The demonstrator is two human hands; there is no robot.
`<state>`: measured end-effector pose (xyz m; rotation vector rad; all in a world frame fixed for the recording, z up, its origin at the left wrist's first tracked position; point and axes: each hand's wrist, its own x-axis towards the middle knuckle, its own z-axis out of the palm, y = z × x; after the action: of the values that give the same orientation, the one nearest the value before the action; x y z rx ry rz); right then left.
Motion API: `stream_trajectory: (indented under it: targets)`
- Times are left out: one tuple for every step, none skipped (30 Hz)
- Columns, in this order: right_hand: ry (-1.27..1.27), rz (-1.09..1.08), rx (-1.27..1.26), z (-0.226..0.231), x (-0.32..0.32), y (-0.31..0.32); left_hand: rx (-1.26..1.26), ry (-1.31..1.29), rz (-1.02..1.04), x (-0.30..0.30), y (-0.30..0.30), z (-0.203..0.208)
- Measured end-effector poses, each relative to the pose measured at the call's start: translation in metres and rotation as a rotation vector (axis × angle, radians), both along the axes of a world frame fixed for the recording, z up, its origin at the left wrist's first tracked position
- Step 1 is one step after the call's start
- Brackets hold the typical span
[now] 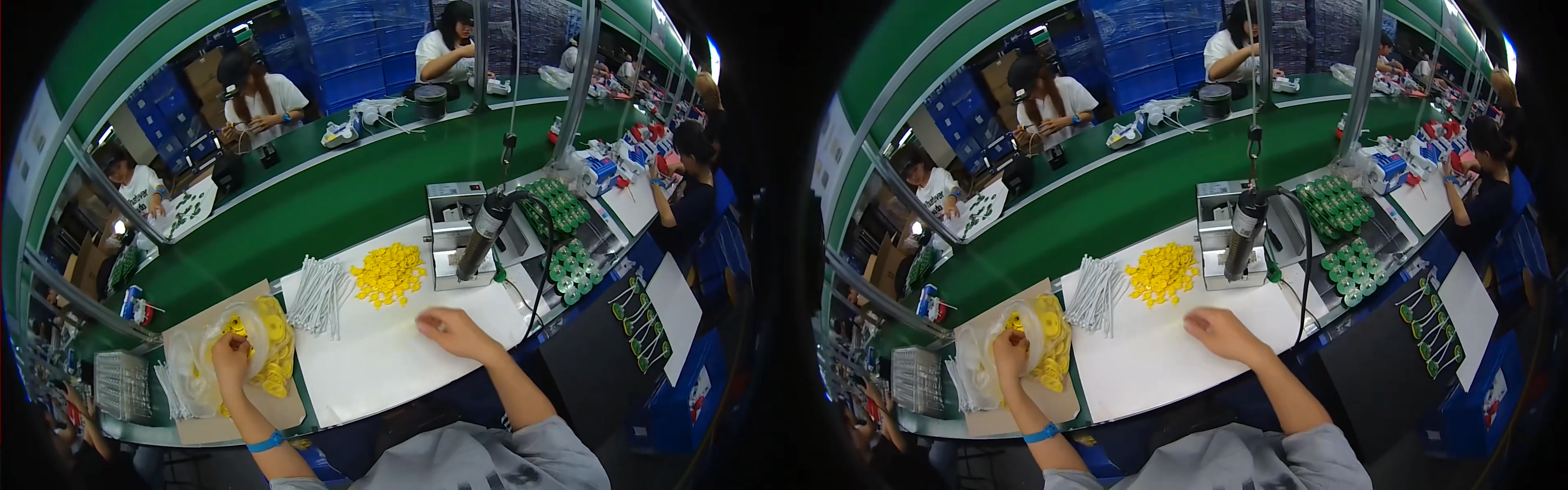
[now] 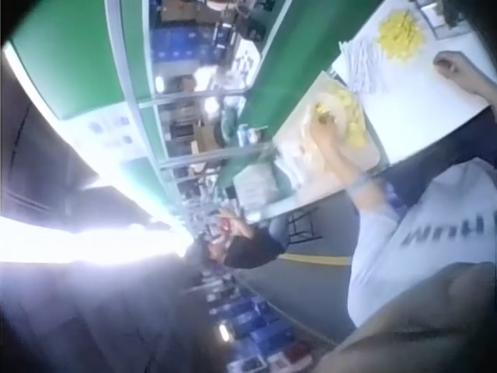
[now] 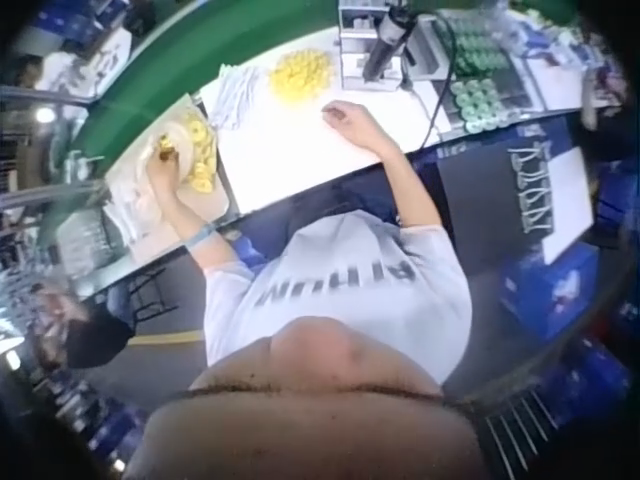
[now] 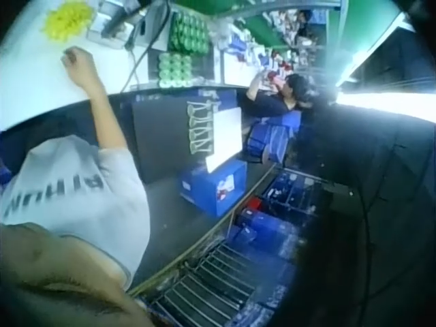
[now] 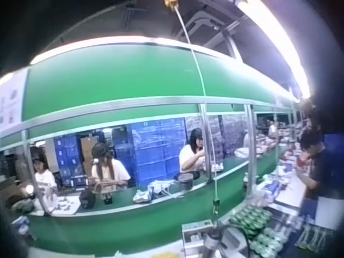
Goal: The person assembles small yellow plastic parts onto green printed circuit boards using an electric screwdriver to secure them with screws.
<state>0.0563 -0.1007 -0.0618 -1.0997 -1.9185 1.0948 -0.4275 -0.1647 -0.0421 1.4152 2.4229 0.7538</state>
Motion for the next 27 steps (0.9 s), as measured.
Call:
stream_trajectory:
  targets:
    - [0.001,-0.001,0.006,-0.011,-0.015,0.014,0.045,-0.007,-0.029,0.002,0.0,0.002]
    - [-0.125,-0.125,0.083,-0.021,-0.029,0.027,0.089,-0.01,-0.056,0.002,-0.001,0.005]
    - [-0.25,-0.248,0.159,-0.025,-0.041,0.036,0.092,-0.005,-0.052,0.0,-0.001,0.007]
    - [-0.246,-0.241,0.162,-0.023,-0.051,0.038,0.083,0.003,-0.062,-0.002,-0.004,0.007]
    - [-0.361,-0.278,0.192,-0.02,-0.059,0.04,0.073,0.01,-0.074,-0.004,-0.005,0.009]
    - [-0.477,-0.318,0.222,-0.019,-0.064,0.041,0.075,0.013,-0.07,-0.008,-0.006,0.011]
    - [-0.474,-0.313,0.226,-0.019,-0.067,0.043,0.108,-0.018,-0.052,-0.01,-0.006,0.013]
    - [-0.45,-0.268,0.226,-0.018,-0.066,0.043,0.141,-0.05,-0.036,-0.011,-0.006,0.016]
    - [-0.426,-0.226,0.226,-0.017,-0.065,0.043,0.143,-0.048,-0.035,-0.012,-0.007,0.018]
    - [-0.424,-0.226,0.228,-0.017,-0.062,0.042,0.207,0.108,-0.018,-0.014,-0.01,0.022]
    - [-0.435,-0.182,0.177,-0.015,-0.057,0.039,0.27,0.264,-0.002,-0.015,-0.013,0.026]
    - [-0.444,-0.128,0.13,-0.012,-0.055,0.037,0.272,0.267,0.007,-0.009,-0.017,0.038]
    - [-0.445,-0.129,0.132,-0.012,-0.05,0.034,0.398,0.274,0.068,0.007,-0.015,0.054]
    - [-0.44,-0.092,0.181,-0.014,-0.047,0.031,0.522,0.286,0.137,0.024,-0.015,0.069]
    - [-0.438,-0.058,0.228,-0.016,-0.042,0.03,0.624,0.287,0.118,0.04,-0.011,0.078]
    - [-0.439,-0.054,0.226,-0.016,-0.037,0.029,0.674,0.219,0.066,0.067,-0.004,0.088]
    - [-0.336,-0.046,0.142,-0.015,-0.032,0.027,0.722,0.151,0.014,0.092,0.004,0.093]
    - [-0.232,-0.036,0.062,-0.015,-0.029,0.026,0.737,0.176,-0.132,0.103,0.015,0.08]
    - [-0.232,-0.024,0.062,-0.018,-0.029,0.026,0.747,0.203,-0.272,0.114,0.026,0.068]
    - [-0.058,-0.064,-0.029,-0.022,-0.028,0.025,0.579,-0.134,-0.41,0.129,0.031,0.057]
    - [0.11,-0.114,-0.122,-0.026,-0.025,0.024,0.447,-0.322,-0.509,0.148,0.043,0.044]
    - [0.19,-0.138,-0.159,-0.032,-0.025,0.023,0.354,-0.385,-0.59,0.163,0.052,0.027]
    - [0.185,-0.135,-0.162,-0.036,-0.025,0.023,0.259,-0.45,-0.671,0.178,0.06,0.01]
    - [0.272,-0.149,-0.186,-0.037,-0.025,0.024,0.229,-0.475,-0.686,0.192,0.068,-0.006]
    - [0.356,-0.161,-0.208,-0.039,-0.023,0.024,0.201,-0.502,-0.698,0.204,0.073,-0.019]
    - [0.349,-0.163,-0.211,-0.042,-0.023,0.026,0.2,-0.511,-0.698,0.215,0.079,-0.028]
    - [0.386,-0.198,-0.257,-0.045,-0.027,0.027,0.171,-0.521,-0.707,0.225,0.084,-0.035]
